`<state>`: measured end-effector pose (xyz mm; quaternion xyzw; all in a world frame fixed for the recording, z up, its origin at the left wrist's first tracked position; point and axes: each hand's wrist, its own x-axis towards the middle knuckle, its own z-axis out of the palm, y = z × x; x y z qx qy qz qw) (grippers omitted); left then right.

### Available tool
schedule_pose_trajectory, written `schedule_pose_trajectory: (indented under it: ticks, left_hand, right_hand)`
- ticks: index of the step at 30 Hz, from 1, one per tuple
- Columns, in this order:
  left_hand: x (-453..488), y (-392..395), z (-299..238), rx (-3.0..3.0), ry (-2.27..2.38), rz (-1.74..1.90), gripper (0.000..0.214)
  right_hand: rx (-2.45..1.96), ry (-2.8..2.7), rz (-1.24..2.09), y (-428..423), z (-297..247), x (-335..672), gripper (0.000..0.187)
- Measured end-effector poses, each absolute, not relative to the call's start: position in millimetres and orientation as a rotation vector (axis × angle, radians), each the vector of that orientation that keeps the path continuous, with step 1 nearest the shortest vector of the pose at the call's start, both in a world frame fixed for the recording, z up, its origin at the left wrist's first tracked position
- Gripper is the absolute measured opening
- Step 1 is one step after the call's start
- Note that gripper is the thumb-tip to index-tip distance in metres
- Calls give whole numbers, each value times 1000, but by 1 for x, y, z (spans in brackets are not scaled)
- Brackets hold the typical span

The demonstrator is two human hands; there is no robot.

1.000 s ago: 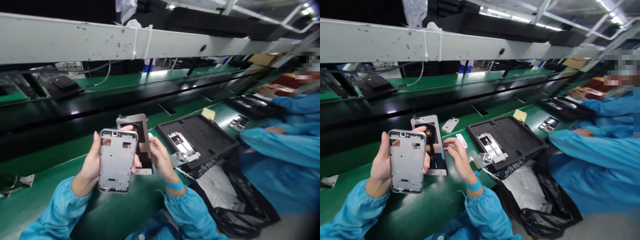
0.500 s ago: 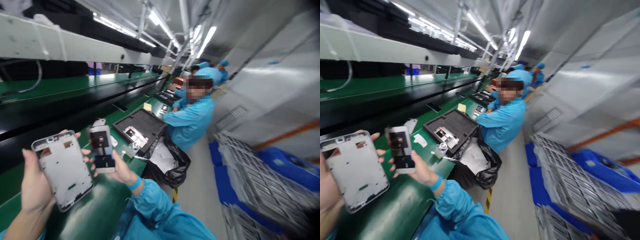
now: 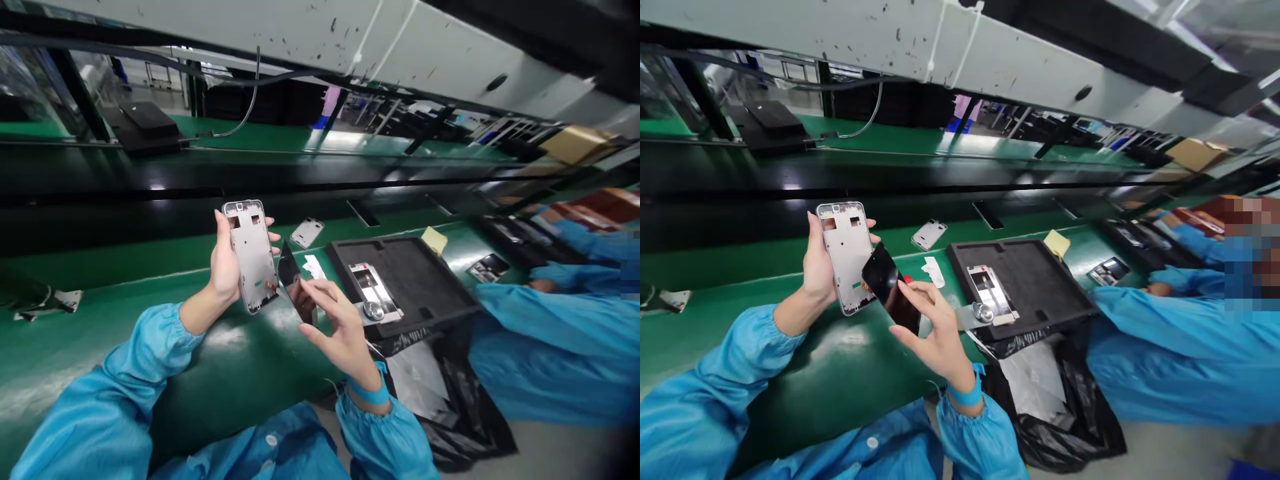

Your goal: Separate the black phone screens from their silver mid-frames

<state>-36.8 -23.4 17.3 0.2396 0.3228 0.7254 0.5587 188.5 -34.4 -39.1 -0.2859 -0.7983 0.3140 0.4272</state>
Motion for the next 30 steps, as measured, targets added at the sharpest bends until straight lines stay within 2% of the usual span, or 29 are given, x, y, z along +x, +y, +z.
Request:
schedule_pose_trajectory:
  ticks: [7,13,19,30]
  left_hand:
    - [-37,-24,19,631,760,1879,66]
    - [-38,-29,15,880,691,1793,66]
    - [-52,-25,14,1288,699,1631,61]
    - [-58,-25,17,1352,860,1651,55]
  right_hand:
    - [-690,-2025,761,-34,-31,185,56]
    - [-668,-1993,756,-34,-32,176,61]
    - [-704,-1743,1017,-35,-42,151,79]
    - [-642,-1666,1103,-27,-51,124,79]
